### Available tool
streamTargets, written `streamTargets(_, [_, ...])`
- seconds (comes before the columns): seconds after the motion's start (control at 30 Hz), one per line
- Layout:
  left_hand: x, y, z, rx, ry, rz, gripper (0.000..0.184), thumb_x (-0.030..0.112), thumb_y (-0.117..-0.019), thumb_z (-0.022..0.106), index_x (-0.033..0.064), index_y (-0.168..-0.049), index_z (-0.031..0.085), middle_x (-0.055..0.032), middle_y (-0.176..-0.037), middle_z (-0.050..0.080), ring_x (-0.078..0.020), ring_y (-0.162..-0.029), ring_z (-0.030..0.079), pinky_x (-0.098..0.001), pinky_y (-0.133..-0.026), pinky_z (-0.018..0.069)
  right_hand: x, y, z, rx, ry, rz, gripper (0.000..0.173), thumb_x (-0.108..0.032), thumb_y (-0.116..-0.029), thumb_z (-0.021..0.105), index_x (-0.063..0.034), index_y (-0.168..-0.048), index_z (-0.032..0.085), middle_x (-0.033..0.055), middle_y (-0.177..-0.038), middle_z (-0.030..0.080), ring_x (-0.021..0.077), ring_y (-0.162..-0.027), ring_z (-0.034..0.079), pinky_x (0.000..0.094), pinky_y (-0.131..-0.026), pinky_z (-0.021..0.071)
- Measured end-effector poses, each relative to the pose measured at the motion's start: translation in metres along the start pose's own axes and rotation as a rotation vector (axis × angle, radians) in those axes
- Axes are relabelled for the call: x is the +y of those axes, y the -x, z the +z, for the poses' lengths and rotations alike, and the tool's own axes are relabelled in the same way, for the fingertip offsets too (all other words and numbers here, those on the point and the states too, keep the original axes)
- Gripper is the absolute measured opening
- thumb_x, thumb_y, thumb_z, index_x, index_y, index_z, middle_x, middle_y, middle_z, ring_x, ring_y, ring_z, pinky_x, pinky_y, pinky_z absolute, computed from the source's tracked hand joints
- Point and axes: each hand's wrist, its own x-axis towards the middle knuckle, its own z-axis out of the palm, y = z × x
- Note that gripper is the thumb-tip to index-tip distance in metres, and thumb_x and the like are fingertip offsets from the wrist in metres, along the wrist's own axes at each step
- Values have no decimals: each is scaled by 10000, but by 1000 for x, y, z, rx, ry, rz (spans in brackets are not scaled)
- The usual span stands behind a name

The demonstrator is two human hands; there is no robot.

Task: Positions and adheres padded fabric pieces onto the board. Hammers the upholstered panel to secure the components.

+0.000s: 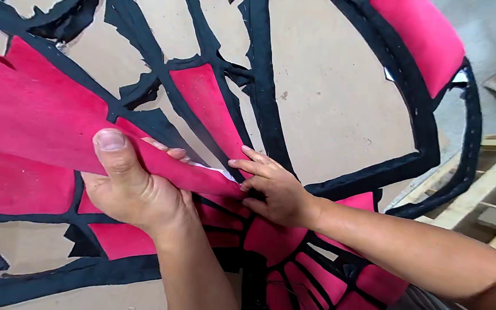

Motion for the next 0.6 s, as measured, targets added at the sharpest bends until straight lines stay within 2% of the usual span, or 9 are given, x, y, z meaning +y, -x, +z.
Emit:
streamTargets(0.1, [3, 5, 8, 11, -71, 87, 156, 226, -1090, 480, 79, -1133, 509, -31, -770, 639, -194, -588, 679, -369, -528, 633, 1, 5, 5, 62, 8, -29, 91, -179, -921, 717, -127, -966, 776, 10, -1500, 569, 229, -1510, 368, 421, -1243, 347])
streamTargets(0.2, [2, 8, 18, -28, -142, 98, 174, 215, -1055, 575, 77, -1138, 512, -7, -769, 656, -185, -590, 693, -386, -538, 649, 3, 8, 7, 138, -13, -45, 182, -156, -893, 737, -72, -1053, 753, 76, -1431, 615, 250, -1463, 444, 404, -1218, 395])
streamTargets(0.3, [-9, 9, 22, -22, -200, 15, 210, 233, -1025, 642, 94, -1135, 530, -8, -760, 676, -202, -575, 709, -401, -516, 656, 2, 9, 7, 134, -16, -40, 136, -131, -890, 733, -62, -1007, 739, 85, -1427, 615, 250, -1457, 451, 389, -1205, 414])
streamTargets(0.47, [-29, 0, 9, 50, -210, -133, 265, 308, -1015, 665, 106, -1142, 549, -21, -767, 690, -205, -566, 705, -392, -514, 647, 6, 6, 1, 72, -40, -74, 245, -91, -858, 730, -52, -1099, 726, 100, -1441, 599, 269, -1474, 425, 407, -1218, 398])
streamTargets(0.53, [-32, -2, 13, 63, -217, -158, 251, 268, -1005, 682, 88, -1120, 549, -25, -722, 679, -205, -527, 691, -387, -479, 636, 8, 5, 1, 57, -62, -93, 252, -59, -842, 710, -44, -1092, 733, 98, -1436, 608, 275, -1476, 424, 417, -1228, 386])
streamTargets(0.6, [-33, -3, 16, 68, -229, -210, 268, 260, -993, 700, 71, -1123, 562, -38, -723, 684, -212, -528, 693, -391, -472, 634, 9, 5, 1, 69, -87, -96, 230, -25, -862, 658, -38, -1074, 747, 91, -1423, 625, 274, -1471, 434, 418, -1226, 390])
